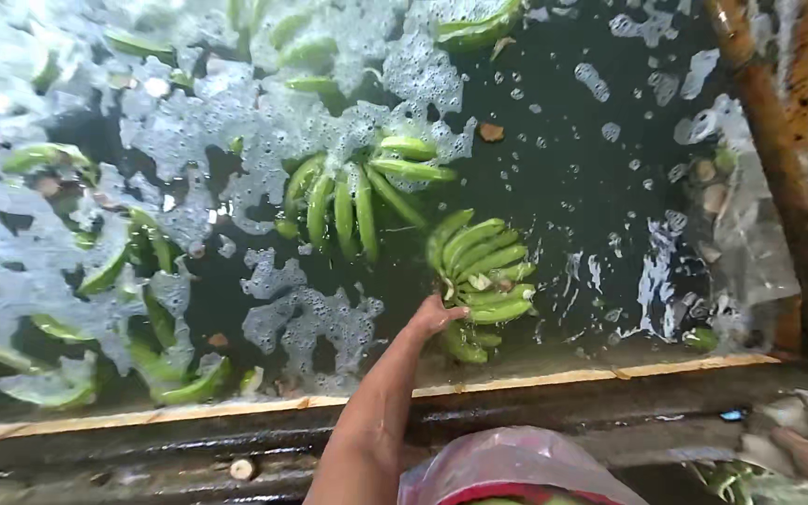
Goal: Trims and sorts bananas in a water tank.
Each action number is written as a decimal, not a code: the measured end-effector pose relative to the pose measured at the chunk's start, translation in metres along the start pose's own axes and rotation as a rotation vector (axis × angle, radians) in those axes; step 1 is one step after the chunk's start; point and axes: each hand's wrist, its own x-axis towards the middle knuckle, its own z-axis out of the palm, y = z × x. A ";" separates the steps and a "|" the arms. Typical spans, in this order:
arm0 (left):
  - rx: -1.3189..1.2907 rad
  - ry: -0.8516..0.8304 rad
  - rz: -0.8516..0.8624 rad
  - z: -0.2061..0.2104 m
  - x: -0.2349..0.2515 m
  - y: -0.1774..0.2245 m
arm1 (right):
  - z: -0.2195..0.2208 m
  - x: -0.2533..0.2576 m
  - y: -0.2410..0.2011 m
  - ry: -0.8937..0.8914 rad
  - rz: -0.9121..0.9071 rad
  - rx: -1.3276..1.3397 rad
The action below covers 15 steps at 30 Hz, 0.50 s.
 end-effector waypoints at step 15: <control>0.165 -0.094 0.112 0.037 -0.026 0.038 | 0.113 -0.048 -0.325 -0.235 -0.579 0.376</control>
